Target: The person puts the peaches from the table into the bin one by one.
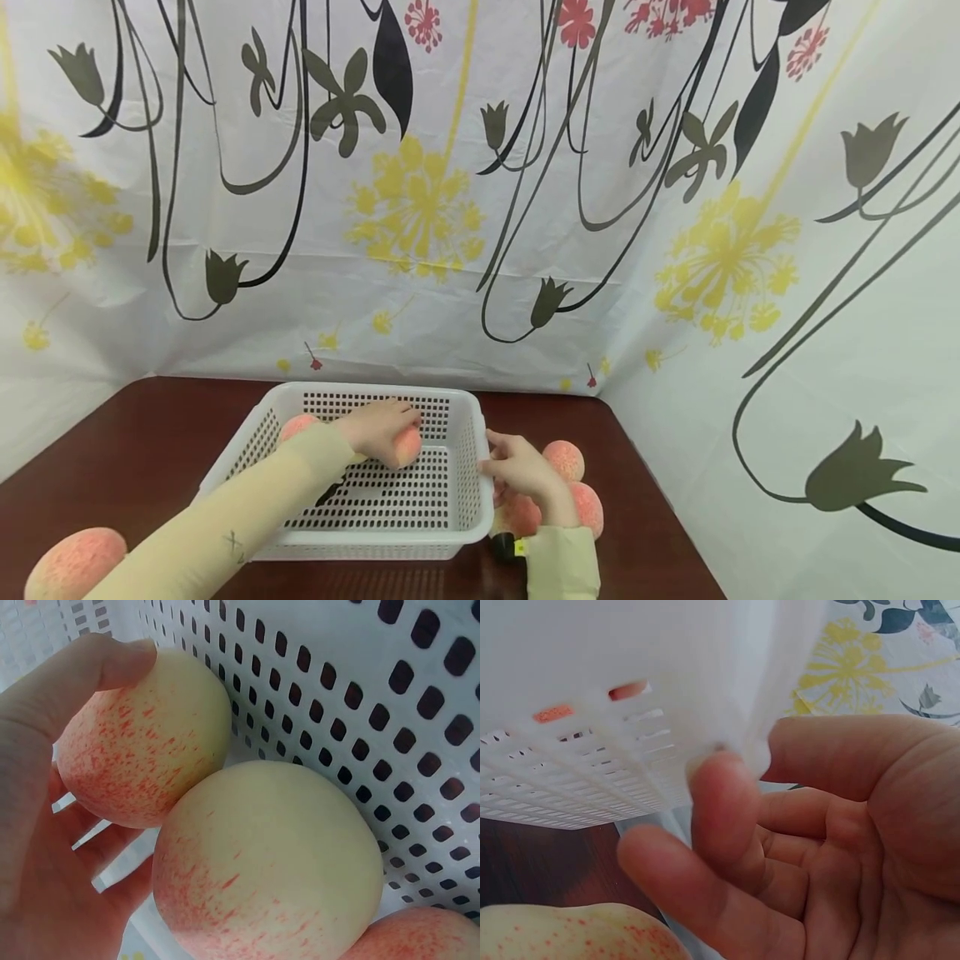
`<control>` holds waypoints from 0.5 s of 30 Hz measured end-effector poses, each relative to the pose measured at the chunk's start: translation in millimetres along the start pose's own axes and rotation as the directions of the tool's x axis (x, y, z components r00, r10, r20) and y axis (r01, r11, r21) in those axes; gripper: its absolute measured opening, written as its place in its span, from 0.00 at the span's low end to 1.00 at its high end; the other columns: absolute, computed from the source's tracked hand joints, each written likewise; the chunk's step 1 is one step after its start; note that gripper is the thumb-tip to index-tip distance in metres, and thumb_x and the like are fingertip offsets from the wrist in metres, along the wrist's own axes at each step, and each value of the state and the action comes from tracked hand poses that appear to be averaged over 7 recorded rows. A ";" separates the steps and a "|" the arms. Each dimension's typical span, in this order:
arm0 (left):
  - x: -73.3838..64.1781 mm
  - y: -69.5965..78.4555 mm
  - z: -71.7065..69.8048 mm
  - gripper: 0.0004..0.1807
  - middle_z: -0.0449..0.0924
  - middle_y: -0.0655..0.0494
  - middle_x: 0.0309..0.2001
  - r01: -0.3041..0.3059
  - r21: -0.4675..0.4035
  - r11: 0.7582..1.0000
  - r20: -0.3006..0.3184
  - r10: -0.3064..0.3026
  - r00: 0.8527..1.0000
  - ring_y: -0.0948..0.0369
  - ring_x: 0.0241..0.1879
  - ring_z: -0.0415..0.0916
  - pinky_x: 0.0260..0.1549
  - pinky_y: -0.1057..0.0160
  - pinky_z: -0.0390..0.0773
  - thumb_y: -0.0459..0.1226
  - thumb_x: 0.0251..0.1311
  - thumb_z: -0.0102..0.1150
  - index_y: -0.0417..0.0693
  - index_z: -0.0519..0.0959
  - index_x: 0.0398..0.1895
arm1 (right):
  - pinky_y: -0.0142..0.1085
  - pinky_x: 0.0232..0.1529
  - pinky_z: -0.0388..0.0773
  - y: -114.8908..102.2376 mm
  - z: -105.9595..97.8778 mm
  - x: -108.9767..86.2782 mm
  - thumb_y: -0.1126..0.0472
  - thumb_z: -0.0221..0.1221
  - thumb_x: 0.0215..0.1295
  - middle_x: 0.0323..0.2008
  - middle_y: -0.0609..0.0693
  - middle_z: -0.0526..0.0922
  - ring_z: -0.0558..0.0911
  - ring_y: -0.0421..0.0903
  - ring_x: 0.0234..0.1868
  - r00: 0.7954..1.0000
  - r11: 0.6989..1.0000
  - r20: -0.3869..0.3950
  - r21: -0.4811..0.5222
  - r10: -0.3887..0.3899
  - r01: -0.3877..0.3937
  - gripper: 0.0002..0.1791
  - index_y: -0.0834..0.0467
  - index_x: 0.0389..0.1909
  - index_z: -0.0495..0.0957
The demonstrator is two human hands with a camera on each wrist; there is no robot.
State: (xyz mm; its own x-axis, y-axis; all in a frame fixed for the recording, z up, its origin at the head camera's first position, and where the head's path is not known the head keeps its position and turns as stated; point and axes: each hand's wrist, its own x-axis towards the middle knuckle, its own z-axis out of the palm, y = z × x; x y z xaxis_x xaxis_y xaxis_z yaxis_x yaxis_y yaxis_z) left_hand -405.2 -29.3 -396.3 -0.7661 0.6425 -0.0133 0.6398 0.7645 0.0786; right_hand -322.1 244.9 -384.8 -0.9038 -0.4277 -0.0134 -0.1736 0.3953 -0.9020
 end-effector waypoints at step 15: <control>-0.5 9.8 -3.2 0.31 0.73 0.50 0.57 0.009 0.078 0.997 0.010 -0.010 1.000 0.51 0.59 0.68 0.59 0.50 0.67 0.43 0.49 0.65 0.49 0.74 0.60 | 0.40 0.22 0.79 -0.5 0.0 -1.3 0.65 0.58 0.66 0.32 0.56 0.79 0.76 0.45 0.19 1.000 1.000 0.013 0.021 -0.001 0.001 0.36 0.68 0.72 0.56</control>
State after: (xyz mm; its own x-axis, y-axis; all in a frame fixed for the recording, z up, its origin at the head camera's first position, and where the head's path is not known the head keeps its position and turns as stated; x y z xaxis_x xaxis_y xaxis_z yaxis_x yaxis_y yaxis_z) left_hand -398.8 -22.3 -392.3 -0.7720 0.6352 -0.0239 0.6354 0.7722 0.0001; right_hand -320.9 245.3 -384.3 -0.8986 -0.4383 -0.0180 -0.1661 0.3780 -0.9108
